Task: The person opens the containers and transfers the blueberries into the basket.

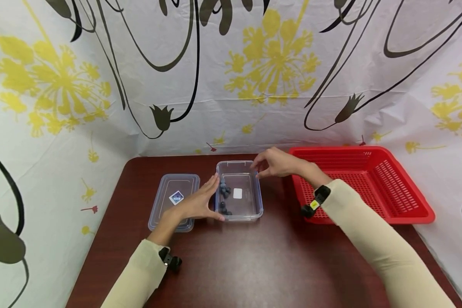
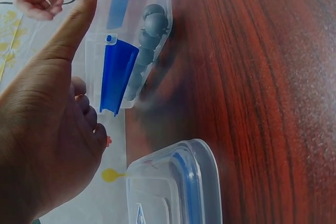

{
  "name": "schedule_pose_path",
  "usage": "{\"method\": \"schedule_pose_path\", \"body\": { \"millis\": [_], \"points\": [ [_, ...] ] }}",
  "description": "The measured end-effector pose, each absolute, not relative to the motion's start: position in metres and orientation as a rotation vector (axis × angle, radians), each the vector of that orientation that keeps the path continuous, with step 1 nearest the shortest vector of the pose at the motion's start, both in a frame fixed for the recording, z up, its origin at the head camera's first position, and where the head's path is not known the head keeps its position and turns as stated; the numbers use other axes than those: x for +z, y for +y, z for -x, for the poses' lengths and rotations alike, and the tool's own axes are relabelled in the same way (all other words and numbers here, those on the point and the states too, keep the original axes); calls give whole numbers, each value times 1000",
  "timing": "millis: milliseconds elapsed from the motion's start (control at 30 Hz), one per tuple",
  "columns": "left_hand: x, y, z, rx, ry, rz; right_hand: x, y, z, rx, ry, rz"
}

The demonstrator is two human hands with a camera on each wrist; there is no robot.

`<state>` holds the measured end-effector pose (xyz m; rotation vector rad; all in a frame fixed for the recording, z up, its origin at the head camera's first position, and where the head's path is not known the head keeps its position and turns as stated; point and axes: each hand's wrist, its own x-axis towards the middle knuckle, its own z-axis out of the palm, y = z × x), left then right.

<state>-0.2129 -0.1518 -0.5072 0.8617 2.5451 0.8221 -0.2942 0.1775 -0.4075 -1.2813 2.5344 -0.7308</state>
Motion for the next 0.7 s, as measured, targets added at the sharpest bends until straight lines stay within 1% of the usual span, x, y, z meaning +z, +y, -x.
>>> {"method": "schedule_pose_path", "body": {
  "millis": [167, 333, 500, 700],
  "points": [
    [-507, -153, 212, 833, 2545, -849, -427, 145, 289, -691, 2430, 1373],
    [-508, -152, 212, 844, 2541, -847, -454, 120, 282, -627, 2344, 1347],
    [-509, -152, 212, 845, 2541, -859, -473, 105, 273, -579, 2297, 1302],
    [-508, -152, 212, 870, 2524, -852, -487, 96, 266, -591, 2259, 1288]
  ]
}}
